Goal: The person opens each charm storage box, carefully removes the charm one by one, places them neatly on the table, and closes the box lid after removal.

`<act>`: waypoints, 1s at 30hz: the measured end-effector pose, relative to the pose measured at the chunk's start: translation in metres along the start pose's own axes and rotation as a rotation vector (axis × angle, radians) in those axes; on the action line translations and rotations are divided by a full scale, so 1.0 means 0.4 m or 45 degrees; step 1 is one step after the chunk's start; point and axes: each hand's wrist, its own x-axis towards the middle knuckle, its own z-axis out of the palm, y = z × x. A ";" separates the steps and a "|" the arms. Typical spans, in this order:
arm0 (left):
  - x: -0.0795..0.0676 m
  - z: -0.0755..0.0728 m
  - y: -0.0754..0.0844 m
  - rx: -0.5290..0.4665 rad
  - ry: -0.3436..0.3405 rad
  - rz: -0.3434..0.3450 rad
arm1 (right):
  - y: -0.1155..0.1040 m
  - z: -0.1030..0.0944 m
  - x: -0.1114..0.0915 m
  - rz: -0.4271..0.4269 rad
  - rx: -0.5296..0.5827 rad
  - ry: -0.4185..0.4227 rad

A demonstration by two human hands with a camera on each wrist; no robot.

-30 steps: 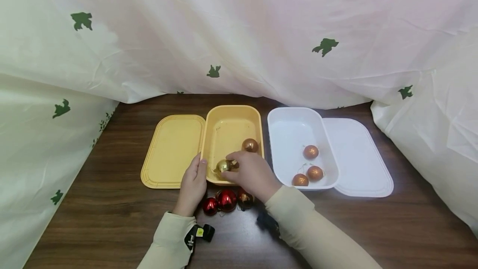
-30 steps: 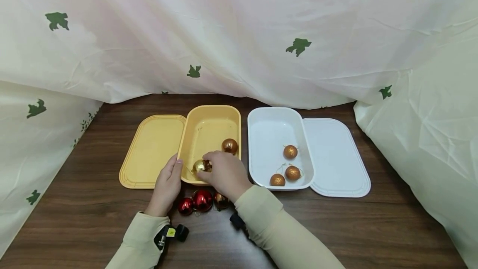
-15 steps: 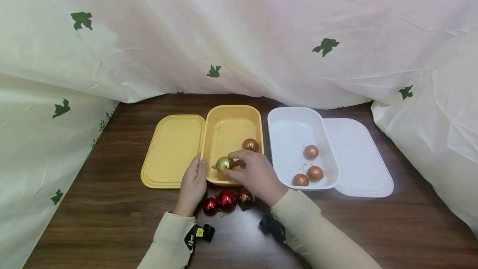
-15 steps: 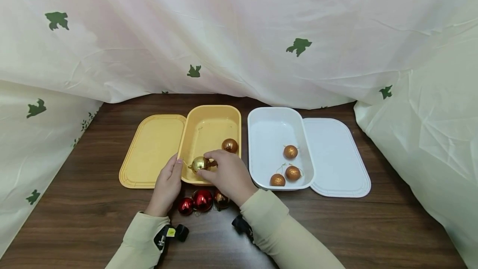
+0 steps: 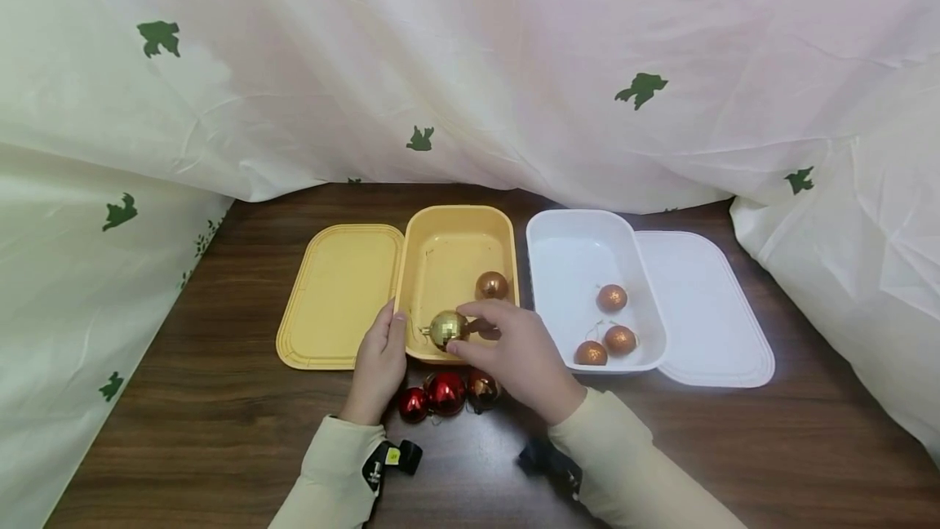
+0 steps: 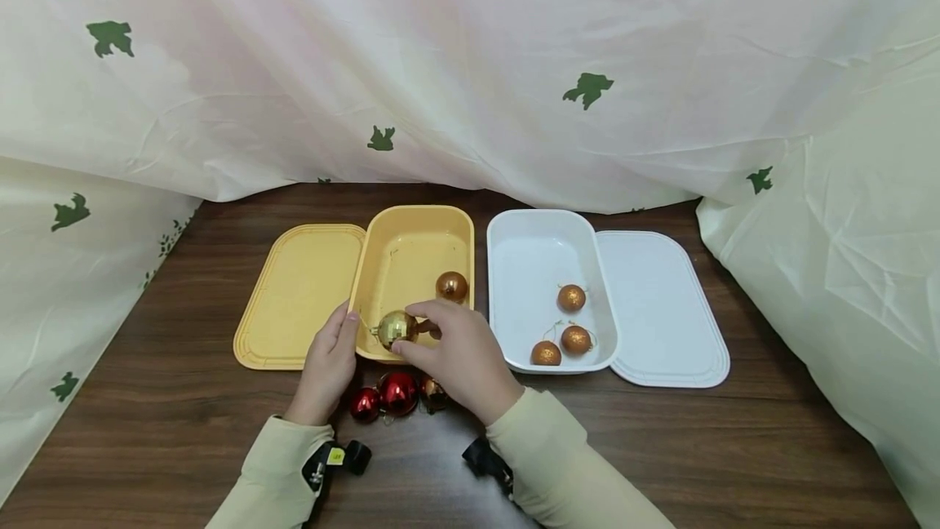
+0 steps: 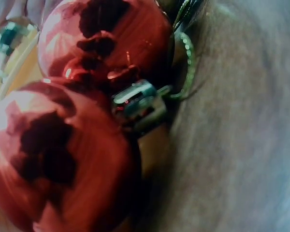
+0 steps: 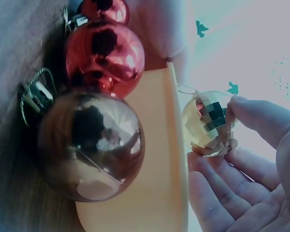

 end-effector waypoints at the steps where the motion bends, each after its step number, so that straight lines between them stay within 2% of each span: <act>1: 0.000 0.000 0.000 0.001 -0.001 0.003 | 0.000 -0.001 -0.005 0.000 0.020 0.001; 8: -0.004 -0.001 -0.004 -0.002 0.001 0.047 | -0.007 0.002 -0.048 0.000 0.175 -0.002; 14: -0.004 -0.001 -0.005 -0.004 -0.003 0.057 | -0.001 0.027 -0.082 -0.088 0.280 0.013; 23: -0.003 -0.003 -0.004 -0.087 -0.046 0.008 | 0.009 0.059 -0.132 -0.094 0.341 -0.020; 30: -0.003 -0.001 -0.002 -0.070 -0.042 0.011 | 0.023 0.082 -0.163 -0.142 0.335 -0.047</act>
